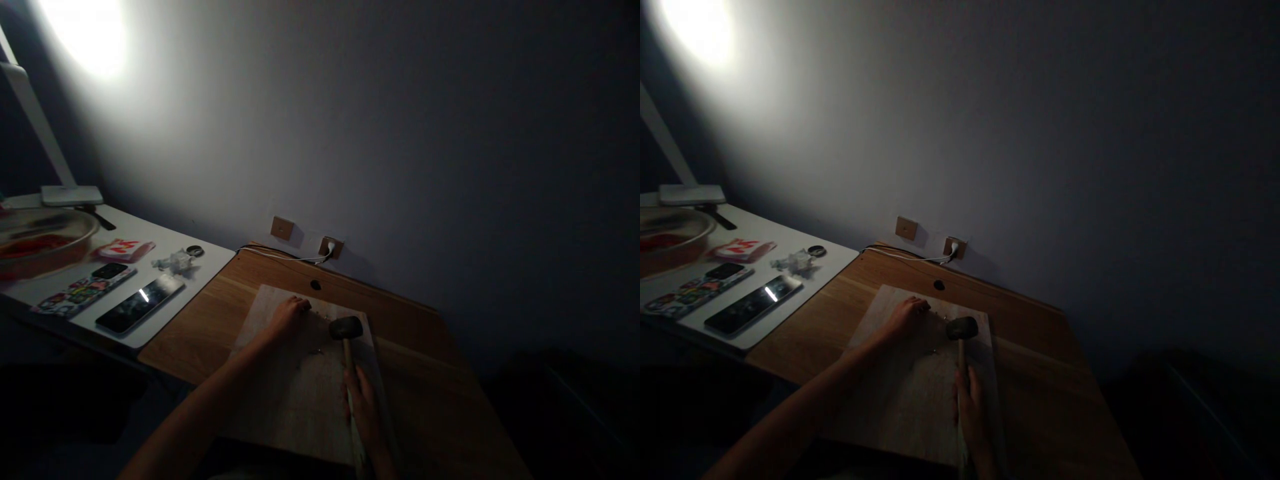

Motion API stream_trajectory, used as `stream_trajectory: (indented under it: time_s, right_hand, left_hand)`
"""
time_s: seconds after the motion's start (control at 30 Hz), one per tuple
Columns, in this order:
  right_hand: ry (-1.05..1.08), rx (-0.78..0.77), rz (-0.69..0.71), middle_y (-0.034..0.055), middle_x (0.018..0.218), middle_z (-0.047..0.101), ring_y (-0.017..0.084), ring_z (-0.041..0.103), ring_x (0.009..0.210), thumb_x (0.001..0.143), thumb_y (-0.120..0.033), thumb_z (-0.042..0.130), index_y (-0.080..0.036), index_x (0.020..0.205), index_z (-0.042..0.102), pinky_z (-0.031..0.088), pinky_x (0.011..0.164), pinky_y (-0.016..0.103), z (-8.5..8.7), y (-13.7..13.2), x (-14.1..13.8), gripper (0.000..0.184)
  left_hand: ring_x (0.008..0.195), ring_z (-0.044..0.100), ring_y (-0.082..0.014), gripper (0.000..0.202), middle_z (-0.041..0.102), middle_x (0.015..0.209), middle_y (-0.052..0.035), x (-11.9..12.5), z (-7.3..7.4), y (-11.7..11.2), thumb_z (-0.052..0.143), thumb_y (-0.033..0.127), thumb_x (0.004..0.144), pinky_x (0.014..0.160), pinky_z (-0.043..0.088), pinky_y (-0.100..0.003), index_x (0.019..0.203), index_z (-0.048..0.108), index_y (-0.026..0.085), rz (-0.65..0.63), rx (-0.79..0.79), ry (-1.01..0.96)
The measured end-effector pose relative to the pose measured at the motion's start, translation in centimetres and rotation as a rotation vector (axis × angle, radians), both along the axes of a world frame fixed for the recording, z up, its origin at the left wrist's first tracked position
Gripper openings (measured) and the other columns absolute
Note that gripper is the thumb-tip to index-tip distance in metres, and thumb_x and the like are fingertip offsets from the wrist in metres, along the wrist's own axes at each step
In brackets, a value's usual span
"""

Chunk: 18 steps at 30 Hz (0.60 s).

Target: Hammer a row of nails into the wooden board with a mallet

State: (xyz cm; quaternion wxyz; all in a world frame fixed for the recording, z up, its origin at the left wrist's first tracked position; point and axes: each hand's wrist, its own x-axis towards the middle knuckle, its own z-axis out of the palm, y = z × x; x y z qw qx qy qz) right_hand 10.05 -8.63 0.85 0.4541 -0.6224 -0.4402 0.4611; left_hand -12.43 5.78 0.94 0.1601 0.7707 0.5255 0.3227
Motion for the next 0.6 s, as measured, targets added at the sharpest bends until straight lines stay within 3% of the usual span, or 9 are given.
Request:
stream_trajectory:
  time_s: [0.27, 0.4, 0.53, 0.6]
  right_hand:
    - [-0.035, 0.020, 0.047, -0.0080, 0.059, 0.046, 0.008, 0.042, 0.043, 0.073, -0.081, 0.062, -0.022, 0.086, 0.057, 0.033, 0.036, 0.019, -0.1, 0.4, 0.2, 0.061]
    - [-0.071, 0.059, 0.110, -0.0099, 0.056, 0.044, 0.008, 0.039, 0.041, 0.077, -0.076, 0.062, -0.021, 0.089, 0.057, 0.031, 0.036, 0.018, 0.1, 2.2, -0.6, 0.056]
    - [-0.137, 0.054, 0.105, -0.0071, 0.059, 0.053, 0.013, 0.052, 0.049, 0.075, -0.073, 0.064, -0.018, 0.109, 0.062, 0.039, 0.043, 0.022, 0.7, 4.6, -2.3, 0.064]
    - [-0.198, 0.090, 0.114, -0.0020, 0.067, 0.061, 0.019, 0.063, 0.062, 0.076, -0.070, 0.064, -0.018, 0.112, 0.065, 0.047, 0.051, 0.025, 0.9, 5.5, -3.0, 0.063]
  left_hand:
    - [0.083, 0.065, -0.0176, 0.020, 0.070, 0.092, -0.0066, 0.1, 0.0, 0.2, 0.055, 0.008, 0.083, 0.076, 0.050, -0.026, 0.087, 0.072, 0.018, 0.018, 0.012, -0.029]
    - [0.085, 0.068, -0.0169, 0.029, 0.073, 0.096, -0.0063, 0.0, -0.3, 0.3, 0.054, 0.005, 0.081, 0.079, 0.051, -0.026, 0.099, 0.072, 0.018, 0.000, -0.016, -0.085]
    - [0.085, 0.069, -0.0180, 0.043, 0.076, 0.095, -0.0069, 0.0, -0.9, 0.4, 0.054, 0.006, 0.080, 0.079, 0.052, -0.027, 0.119, 0.066, 0.018, 0.037, -0.023, -0.146]
    - [0.081, 0.069, -0.0179, 0.046, 0.076, 0.091, -0.0061, -0.1, -1.3, 0.6, 0.053, 0.007, 0.080, 0.075, 0.053, -0.027, 0.123, 0.064, 0.017, 0.022, -0.027, -0.175]
